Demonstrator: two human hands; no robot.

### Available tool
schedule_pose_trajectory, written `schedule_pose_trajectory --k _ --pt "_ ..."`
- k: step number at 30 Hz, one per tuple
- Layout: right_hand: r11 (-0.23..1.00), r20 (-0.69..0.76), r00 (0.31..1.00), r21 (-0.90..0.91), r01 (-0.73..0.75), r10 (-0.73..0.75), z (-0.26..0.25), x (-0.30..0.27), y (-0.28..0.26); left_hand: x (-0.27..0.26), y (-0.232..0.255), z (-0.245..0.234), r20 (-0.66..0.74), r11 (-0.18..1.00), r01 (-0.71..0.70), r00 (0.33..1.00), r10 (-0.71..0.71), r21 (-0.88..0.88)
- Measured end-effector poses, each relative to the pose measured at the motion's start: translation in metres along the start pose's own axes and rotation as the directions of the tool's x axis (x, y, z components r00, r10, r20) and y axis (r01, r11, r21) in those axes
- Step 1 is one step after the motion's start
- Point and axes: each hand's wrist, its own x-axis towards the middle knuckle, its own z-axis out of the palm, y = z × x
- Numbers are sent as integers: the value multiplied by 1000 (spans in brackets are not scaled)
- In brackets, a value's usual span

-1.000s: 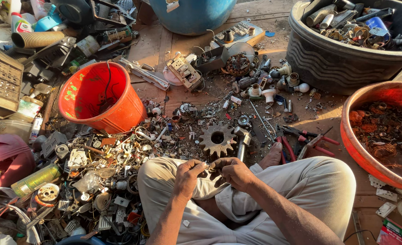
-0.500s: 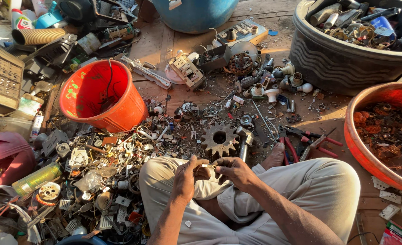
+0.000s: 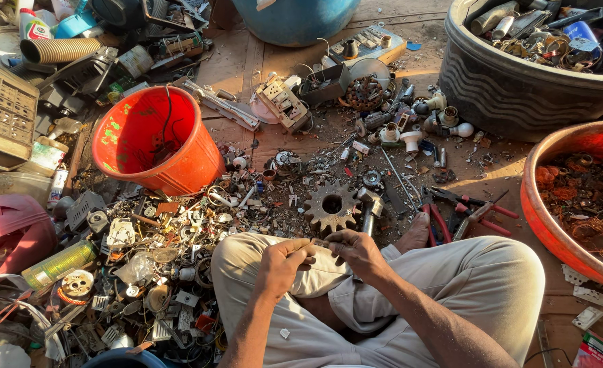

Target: The person sits on the floor surrounded by electronic waste and uses a hammer to strike a metal gear-like component. They repeatedly hit the object to break it apart, occasionally using pliers to manipulate the pieces. The task involves separating metal parts from the gear.

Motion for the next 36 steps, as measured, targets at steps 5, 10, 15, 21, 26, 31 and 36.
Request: schedule_pose_trajectory --k 5,10,15,21,26,31,36 --pt "944 -131 947 -197 264 -293 1 -2 2 -6 5 3 -147 891 -162 958 245 425" --pt "838 -184 821 -25 545 -540 5 0 9 -12 4 10 -210 880 -240 914 348 411" --pt "823 -180 804 -85 562 -567 3 -5 8 -10 -5 10 -213 911 -375 888 407 174" --pt "826 -180 806 -103 555 -564 6 -9 0 -9 -12 8 -237 938 -334 908 346 91" --pt "860 -181 845 -11 510 -504 6 -10 0 -8 -12 6 -244 932 -314 904 352 181" --pt "872 -166 868 76 483 -467 6 -6 6 3 -7 7 -97 916 -249 951 292 315" --pt "896 -193 876 -31 444 -441 9 -6 2 16 -9 22 -36 938 -204 974 222 280"
